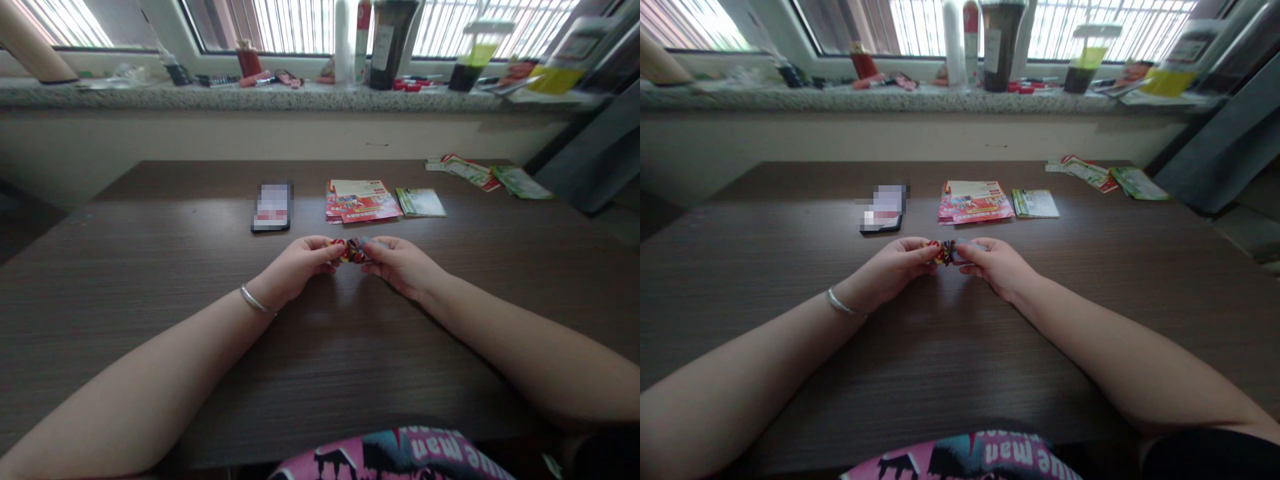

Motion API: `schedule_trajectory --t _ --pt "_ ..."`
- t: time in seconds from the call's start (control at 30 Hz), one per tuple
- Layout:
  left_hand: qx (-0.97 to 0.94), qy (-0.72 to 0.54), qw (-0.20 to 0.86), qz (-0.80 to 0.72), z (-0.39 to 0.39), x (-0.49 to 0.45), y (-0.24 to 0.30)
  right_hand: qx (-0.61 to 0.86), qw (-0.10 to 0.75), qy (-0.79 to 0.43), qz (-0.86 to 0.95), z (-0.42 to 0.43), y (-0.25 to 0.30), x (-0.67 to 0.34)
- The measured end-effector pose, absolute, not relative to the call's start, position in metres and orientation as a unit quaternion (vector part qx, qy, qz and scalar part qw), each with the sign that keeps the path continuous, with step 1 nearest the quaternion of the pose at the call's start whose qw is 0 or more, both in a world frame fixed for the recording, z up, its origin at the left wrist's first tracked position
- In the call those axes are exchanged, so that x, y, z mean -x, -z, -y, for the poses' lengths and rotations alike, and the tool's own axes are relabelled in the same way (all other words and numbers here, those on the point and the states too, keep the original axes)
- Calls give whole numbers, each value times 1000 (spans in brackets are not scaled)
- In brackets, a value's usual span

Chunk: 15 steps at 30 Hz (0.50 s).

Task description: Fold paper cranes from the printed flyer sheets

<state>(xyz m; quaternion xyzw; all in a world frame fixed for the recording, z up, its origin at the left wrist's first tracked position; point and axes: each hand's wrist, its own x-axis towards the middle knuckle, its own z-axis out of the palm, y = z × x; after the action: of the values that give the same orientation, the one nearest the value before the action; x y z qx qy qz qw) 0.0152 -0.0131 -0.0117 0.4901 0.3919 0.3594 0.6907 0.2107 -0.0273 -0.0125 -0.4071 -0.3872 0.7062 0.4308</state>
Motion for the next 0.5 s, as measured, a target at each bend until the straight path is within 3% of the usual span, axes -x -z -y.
schedule_trajectory --t 0.5 --pt "-444 -369 728 -371 13 -16 10 368 434 -727 384 26 21 -214"
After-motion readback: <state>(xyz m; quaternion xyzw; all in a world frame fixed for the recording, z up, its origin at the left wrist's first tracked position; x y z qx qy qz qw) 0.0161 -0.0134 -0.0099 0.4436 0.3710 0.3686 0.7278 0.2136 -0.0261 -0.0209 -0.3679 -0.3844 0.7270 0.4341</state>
